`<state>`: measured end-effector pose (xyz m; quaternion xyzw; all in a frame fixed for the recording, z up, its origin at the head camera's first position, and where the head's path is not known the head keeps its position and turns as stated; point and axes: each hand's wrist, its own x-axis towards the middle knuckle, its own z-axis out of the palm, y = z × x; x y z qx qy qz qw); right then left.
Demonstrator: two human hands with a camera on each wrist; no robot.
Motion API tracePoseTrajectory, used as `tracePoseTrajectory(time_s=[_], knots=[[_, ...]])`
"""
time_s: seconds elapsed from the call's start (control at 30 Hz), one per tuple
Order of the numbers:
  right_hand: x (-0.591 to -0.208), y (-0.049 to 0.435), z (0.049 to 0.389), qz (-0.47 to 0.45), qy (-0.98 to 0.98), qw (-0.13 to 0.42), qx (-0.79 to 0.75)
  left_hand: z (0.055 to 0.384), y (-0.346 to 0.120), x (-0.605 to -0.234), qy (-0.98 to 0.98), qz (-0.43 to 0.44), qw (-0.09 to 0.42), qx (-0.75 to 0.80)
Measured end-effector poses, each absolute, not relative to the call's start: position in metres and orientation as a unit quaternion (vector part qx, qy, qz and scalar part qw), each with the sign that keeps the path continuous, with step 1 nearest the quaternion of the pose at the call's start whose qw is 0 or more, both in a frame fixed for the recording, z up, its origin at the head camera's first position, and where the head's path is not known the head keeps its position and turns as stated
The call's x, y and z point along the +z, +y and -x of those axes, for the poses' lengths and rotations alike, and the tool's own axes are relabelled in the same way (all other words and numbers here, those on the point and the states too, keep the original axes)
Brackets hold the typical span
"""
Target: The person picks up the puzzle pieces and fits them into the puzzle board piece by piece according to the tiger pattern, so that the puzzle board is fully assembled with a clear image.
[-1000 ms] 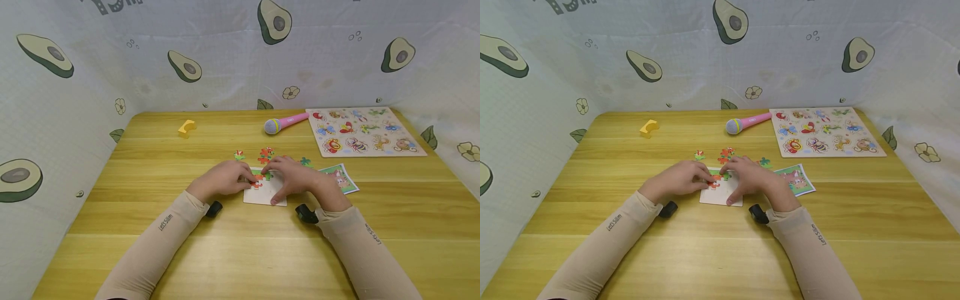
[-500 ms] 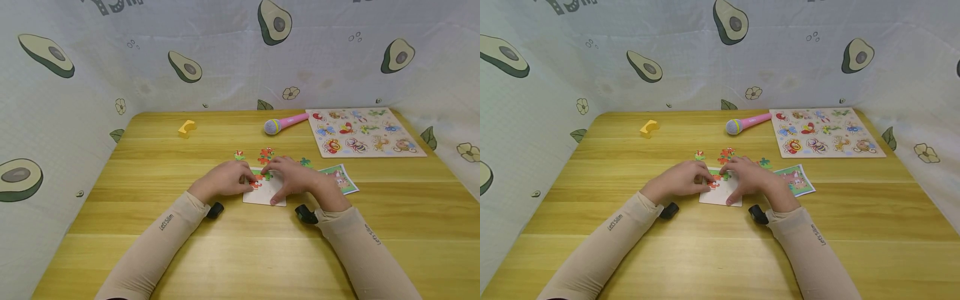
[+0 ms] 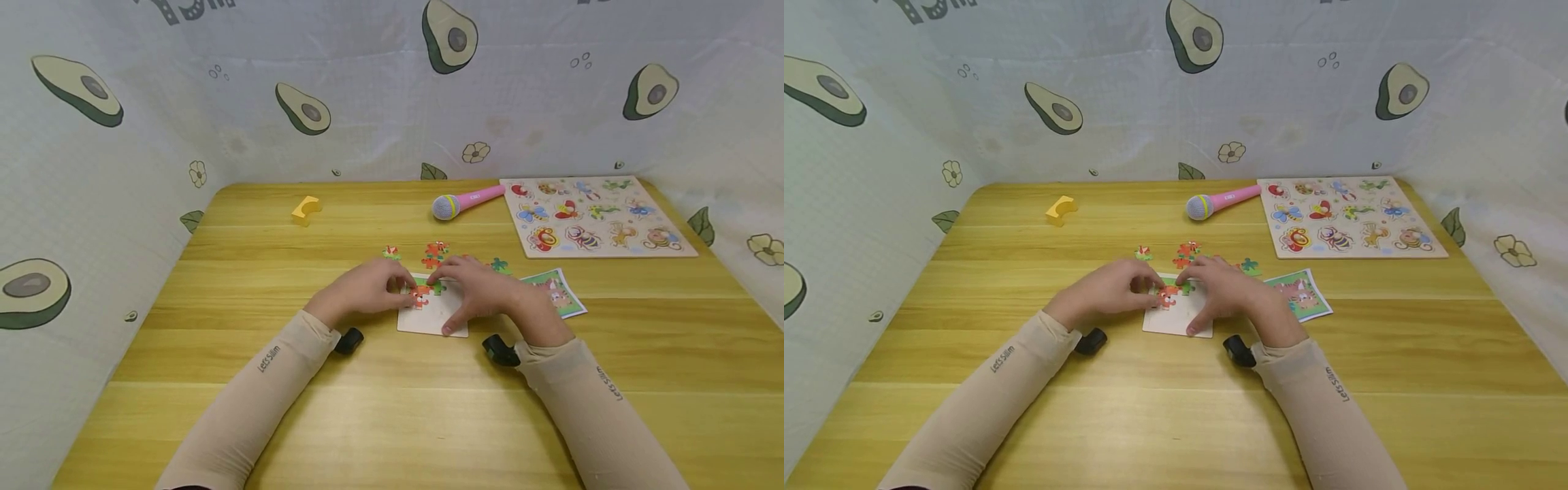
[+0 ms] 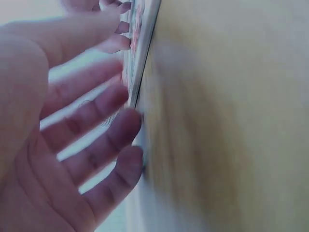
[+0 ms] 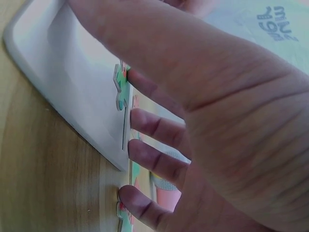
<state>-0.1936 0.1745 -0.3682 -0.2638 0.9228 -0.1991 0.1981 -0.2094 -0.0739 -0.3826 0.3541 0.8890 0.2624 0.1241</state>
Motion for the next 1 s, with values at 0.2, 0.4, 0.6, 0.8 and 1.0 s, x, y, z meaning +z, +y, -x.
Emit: tracePoseTrajectory(time_s=[0.2, 0.4, 0.6, 0.8, 1.0], knots=[[-0.367, 0.175, 0.193, 0.261, 0.924, 0.196, -0.2, 0.222, -0.084, -0.38, 0.912, -0.225, 0.096, 0.329], [-0.368, 0.174, 0.193, 0.261, 0.924, 0.197, -0.2, 0.235, -0.092, -0.381, 0.928, -0.173, 0.091, 0.316], [-0.369, 0.175, 0.193, 0.26, 0.924, 0.198, -0.201, 0.249, -0.085, -0.381, 0.938, -0.174, 0.107, 0.279], [-0.369, 0.174, 0.193, 0.261, 0.924, 0.197, -0.2, 0.258, -0.085, -0.38, 0.933, -0.164, 0.123, 0.295], [-0.37, 0.175, 0.192, 0.256, 0.925, 0.197, -0.198, 0.263, -0.088, -0.382, 0.925, -0.158, 0.139, 0.317]])
